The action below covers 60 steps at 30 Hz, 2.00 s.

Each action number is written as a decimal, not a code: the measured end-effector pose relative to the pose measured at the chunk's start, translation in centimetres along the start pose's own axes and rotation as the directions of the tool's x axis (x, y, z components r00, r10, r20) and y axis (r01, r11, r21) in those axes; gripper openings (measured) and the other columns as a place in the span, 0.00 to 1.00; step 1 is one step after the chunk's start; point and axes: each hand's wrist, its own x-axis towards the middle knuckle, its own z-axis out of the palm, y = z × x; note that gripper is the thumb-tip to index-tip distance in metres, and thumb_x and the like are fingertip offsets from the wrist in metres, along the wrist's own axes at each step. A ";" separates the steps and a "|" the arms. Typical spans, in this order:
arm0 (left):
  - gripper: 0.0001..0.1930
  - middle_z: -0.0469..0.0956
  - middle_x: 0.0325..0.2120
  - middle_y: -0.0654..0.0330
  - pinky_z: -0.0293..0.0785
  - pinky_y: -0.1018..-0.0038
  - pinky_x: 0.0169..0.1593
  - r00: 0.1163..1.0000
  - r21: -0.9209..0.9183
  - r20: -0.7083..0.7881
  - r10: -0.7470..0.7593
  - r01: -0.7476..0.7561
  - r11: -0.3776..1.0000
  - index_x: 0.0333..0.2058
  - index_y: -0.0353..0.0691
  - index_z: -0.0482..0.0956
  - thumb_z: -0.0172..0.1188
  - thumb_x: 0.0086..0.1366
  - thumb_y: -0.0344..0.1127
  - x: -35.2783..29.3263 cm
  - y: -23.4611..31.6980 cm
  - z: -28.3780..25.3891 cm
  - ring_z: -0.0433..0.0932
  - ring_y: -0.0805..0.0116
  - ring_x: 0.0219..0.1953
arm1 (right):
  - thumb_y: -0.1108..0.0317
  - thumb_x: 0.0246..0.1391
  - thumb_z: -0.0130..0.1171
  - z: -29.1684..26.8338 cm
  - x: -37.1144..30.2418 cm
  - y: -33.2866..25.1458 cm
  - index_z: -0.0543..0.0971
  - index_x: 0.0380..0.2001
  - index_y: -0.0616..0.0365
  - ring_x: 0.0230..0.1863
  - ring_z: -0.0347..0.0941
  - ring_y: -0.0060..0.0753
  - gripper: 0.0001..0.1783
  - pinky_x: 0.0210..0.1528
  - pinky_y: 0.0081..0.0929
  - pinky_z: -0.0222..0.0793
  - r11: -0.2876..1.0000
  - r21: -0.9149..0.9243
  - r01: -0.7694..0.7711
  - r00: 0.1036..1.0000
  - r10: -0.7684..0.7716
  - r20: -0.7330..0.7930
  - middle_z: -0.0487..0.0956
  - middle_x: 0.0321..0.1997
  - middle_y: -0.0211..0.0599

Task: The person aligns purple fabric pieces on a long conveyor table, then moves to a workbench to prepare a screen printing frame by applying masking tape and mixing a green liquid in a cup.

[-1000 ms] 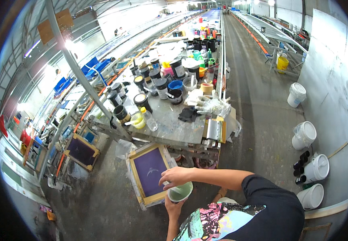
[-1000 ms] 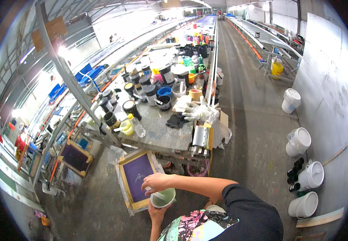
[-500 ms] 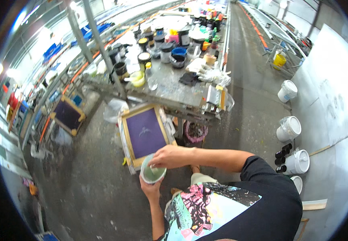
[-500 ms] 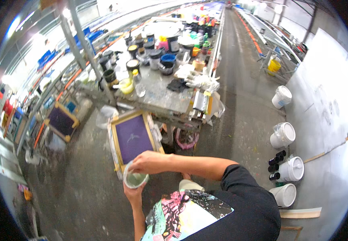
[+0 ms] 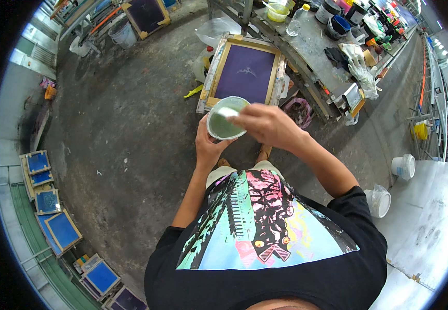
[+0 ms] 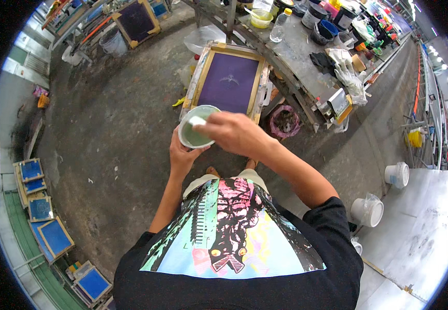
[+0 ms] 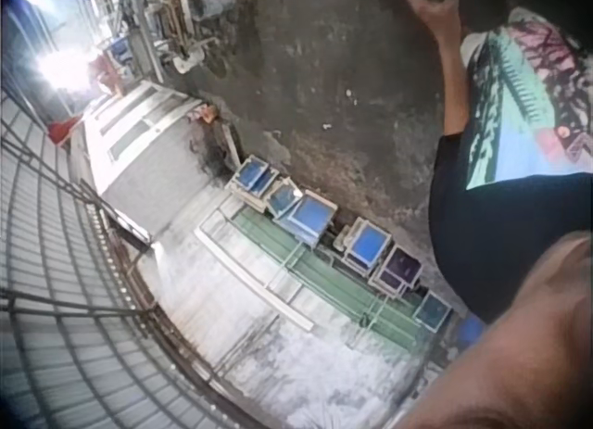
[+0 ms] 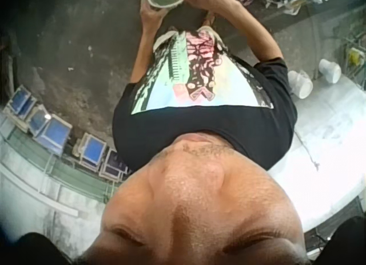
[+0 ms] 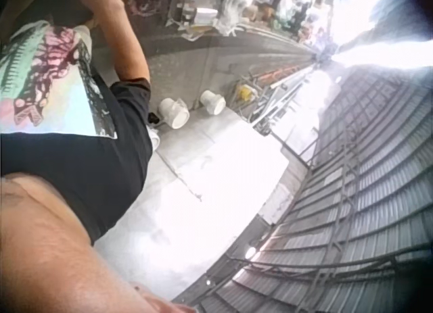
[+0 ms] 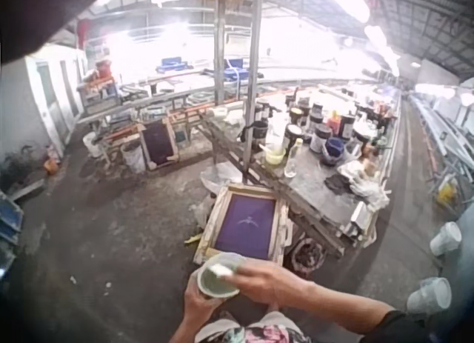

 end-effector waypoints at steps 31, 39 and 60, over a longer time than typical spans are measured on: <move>0.45 0.72 0.58 0.57 0.80 0.68 0.60 0.960 -0.149 0.255 -0.114 0.155 0.977 0.65 0.36 0.62 0.76 0.49 0.19 2.0 2.5 -1.4 0.75 0.65 0.60 | 0.70 0.62 0.58 -7.0 2.1 2.2 0.81 0.48 0.57 0.40 0.80 0.42 0.12 0.43 0.40 0.77 0.997 -0.053 -0.059 0.965 0.070 0.251 0.79 0.38 0.38; 0.45 0.71 0.58 0.57 0.80 0.68 0.60 0.965 -0.141 0.202 -0.167 0.197 0.970 0.64 0.36 0.63 0.76 0.49 0.20 1.2 0.9 -0.6 0.75 0.65 0.60 | 0.71 0.61 0.60 -3.5 1.4 1.1 0.83 0.44 0.63 0.38 0.83 0.46 0.11 0.42 0.37 0.78 0.946 0.187 -0.266 0.963 0.269 0.012 0.84 0.37 0.46; 0.46 0.67 0.61 0.56 0.80 0.66 0.60 0.988 -0.097 0.135 -0.080 0.094 0.991 0.66 0.36 0.62 0.77 0.49 0.22 1.9 -0.2 -1.4 0.74 0.62 0.61 | 0.70 0.59 0.61 -3.4 0.8 0.6 0.83 0.41 0.63 0.37 0.82 0.48 0.10 0.41 0.40 0.77 0.914 0.050 -0.402 0.916 0.402 0.016 0.83 0.35 0.45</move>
